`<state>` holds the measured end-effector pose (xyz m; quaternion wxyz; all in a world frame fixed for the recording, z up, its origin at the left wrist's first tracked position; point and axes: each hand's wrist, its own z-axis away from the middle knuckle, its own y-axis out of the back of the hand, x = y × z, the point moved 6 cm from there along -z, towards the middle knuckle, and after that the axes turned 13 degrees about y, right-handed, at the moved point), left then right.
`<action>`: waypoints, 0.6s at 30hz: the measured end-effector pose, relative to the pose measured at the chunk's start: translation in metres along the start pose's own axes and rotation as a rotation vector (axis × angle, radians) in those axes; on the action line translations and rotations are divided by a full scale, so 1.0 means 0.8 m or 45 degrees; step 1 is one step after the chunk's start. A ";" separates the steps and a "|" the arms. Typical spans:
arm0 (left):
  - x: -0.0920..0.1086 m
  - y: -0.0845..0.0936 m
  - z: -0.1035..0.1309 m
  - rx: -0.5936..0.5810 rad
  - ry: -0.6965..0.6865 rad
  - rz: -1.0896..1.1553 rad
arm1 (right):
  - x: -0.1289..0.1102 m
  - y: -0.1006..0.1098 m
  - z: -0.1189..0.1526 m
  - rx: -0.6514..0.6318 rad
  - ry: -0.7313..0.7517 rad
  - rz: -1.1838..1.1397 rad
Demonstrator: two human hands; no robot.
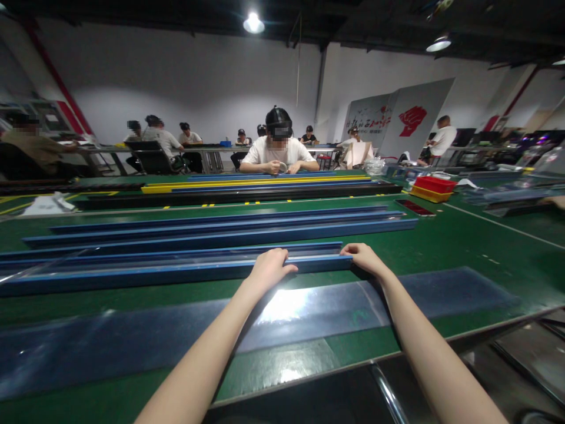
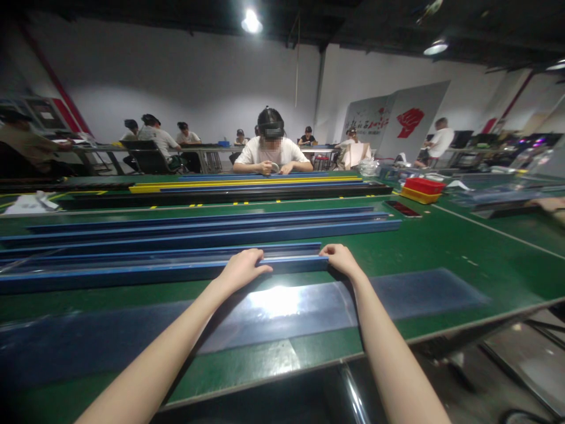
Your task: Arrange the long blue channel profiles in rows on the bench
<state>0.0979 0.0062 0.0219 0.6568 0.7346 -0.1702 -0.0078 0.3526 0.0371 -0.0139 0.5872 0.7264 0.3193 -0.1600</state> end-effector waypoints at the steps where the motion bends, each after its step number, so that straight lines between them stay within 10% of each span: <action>1: 0.002 -0.001 0.000 0.000 -0.028 -0.030 | 0.001 0.000 0.000 0.002 0.004 -0.005; 18: 0.011 -0.003 0.007 0.041 -0.279 -0.048 | 0.006 -0.002 -0.002 0.000 0.006 -0.036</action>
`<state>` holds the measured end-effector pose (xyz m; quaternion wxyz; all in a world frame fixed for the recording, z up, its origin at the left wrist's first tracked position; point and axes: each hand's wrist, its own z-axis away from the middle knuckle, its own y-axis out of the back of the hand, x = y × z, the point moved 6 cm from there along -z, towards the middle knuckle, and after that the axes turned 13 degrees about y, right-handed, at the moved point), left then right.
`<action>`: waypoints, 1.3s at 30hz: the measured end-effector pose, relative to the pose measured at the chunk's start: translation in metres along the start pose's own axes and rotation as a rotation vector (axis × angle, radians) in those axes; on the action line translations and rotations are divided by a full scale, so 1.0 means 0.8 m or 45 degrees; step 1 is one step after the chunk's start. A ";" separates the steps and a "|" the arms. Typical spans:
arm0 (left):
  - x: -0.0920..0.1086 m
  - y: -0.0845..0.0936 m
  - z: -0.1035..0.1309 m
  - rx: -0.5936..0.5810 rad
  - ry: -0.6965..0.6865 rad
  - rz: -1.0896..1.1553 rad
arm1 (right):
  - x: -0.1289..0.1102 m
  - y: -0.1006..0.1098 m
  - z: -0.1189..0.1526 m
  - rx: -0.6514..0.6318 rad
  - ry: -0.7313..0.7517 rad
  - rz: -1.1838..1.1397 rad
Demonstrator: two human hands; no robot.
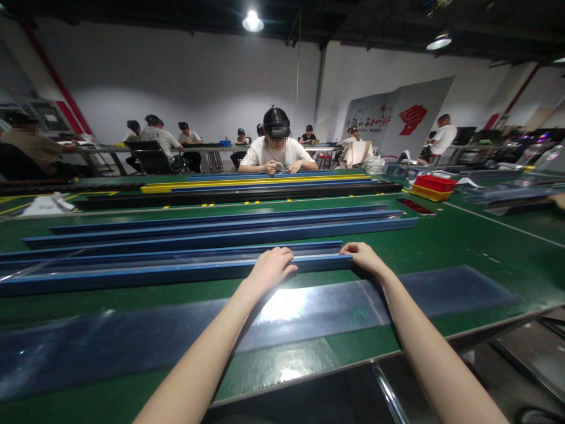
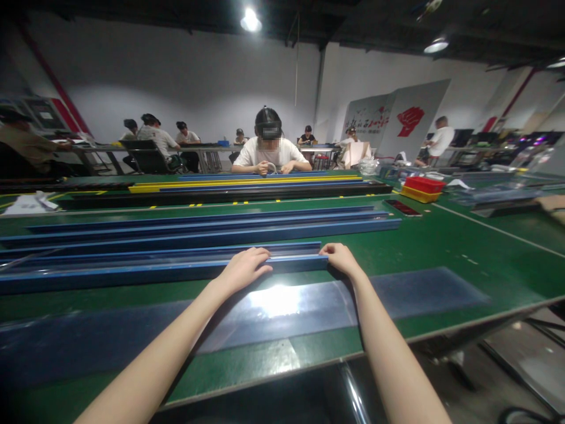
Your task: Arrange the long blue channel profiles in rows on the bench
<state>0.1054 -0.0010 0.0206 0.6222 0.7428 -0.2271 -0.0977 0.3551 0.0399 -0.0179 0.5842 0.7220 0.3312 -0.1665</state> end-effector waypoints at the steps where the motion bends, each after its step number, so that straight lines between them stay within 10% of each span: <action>1: 0.000 0.001 0.000 -0.002 0.003 0.006 | 0.000 0.000 0.000 0.001 -0.001 -0.001; 39: 0.002 0.001 0.001 -0.005 0.018 -0.052 | -0.004 0.007 0.001 0.074 -0.028 -0.039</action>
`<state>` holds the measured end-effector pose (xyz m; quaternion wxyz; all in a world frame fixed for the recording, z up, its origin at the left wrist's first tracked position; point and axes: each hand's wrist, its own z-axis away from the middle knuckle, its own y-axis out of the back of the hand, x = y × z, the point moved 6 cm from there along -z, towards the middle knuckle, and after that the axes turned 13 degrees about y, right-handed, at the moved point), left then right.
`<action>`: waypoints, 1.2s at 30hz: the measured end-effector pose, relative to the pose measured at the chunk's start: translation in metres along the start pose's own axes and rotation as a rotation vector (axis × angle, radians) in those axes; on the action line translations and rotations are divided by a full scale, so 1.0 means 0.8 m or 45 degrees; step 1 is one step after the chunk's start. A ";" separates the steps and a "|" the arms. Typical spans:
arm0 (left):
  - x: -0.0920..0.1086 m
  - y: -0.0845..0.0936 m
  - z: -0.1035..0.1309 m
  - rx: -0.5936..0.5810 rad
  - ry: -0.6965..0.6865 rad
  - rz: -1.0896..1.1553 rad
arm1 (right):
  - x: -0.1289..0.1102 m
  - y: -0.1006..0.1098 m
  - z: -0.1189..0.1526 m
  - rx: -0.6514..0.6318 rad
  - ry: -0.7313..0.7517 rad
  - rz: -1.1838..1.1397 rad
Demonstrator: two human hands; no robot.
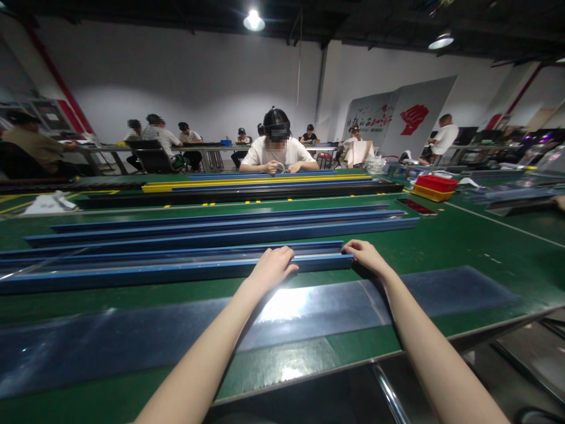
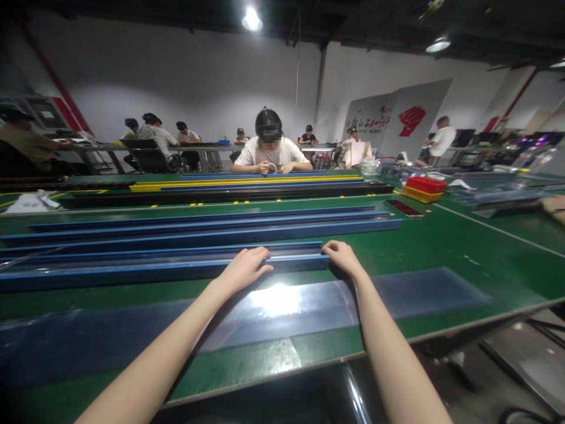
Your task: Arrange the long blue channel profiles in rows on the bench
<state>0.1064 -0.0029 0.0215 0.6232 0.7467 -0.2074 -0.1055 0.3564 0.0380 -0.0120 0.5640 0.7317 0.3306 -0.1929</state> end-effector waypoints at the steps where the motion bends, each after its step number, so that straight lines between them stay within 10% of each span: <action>1: 0.000 -0.001 0.000 -0.001 0.000 -0.002 | 0.000 0.000 0.000 0.010 0.005 -0.007; 20: -0.014 0.005 -0.005 0.023 0.096 0.285 | -0.051 0.021 0.018 0.341 0.228 0.473; 36: -0.026 0.020 -0.004 -0.070 0.094 0.104 | -0.163 -0.054 0.019 0.185 1.025 0.956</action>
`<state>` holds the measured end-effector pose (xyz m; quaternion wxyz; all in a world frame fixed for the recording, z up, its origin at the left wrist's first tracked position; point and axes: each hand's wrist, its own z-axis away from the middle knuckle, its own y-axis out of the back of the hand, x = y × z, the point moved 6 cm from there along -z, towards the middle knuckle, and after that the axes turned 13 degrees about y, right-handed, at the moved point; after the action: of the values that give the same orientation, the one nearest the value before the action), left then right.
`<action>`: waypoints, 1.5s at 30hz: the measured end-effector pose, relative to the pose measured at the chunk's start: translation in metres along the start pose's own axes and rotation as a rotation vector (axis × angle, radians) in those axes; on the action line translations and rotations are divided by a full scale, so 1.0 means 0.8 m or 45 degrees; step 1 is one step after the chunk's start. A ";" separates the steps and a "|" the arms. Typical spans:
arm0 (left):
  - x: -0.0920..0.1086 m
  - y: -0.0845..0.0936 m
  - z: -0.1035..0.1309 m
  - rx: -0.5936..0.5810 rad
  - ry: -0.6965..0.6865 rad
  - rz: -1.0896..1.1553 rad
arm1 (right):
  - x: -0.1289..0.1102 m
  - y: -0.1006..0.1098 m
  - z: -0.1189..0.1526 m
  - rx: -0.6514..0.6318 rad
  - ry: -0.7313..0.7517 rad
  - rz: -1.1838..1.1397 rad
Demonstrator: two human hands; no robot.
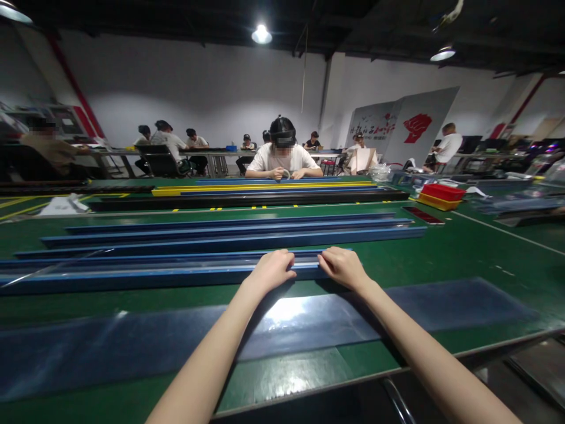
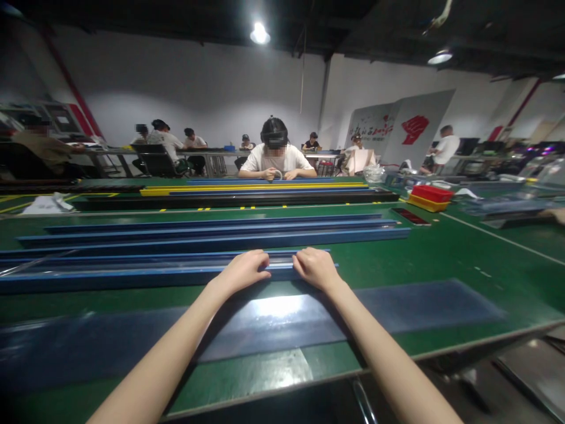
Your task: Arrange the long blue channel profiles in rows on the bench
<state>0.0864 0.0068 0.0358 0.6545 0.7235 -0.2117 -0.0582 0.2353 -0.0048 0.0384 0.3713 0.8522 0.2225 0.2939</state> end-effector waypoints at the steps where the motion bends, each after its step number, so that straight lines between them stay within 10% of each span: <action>1: -0.003 0.001 0.000 -0.017 -0.002 -0.001 | -0.007 -0.002 -0.004 -0.011 0.036 0.013; 45: -0.040 -0.006 0.017 0.156 0.108 -0.195 | -0.036 -0.048 -0.052 -0.142 -0.333 -0.026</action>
<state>0.0536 0.0070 0.0233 0.6111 0.7780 -0.1310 -0.0645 0.1806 0.0233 0.0221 0.4470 0.8590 0.1641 0.1884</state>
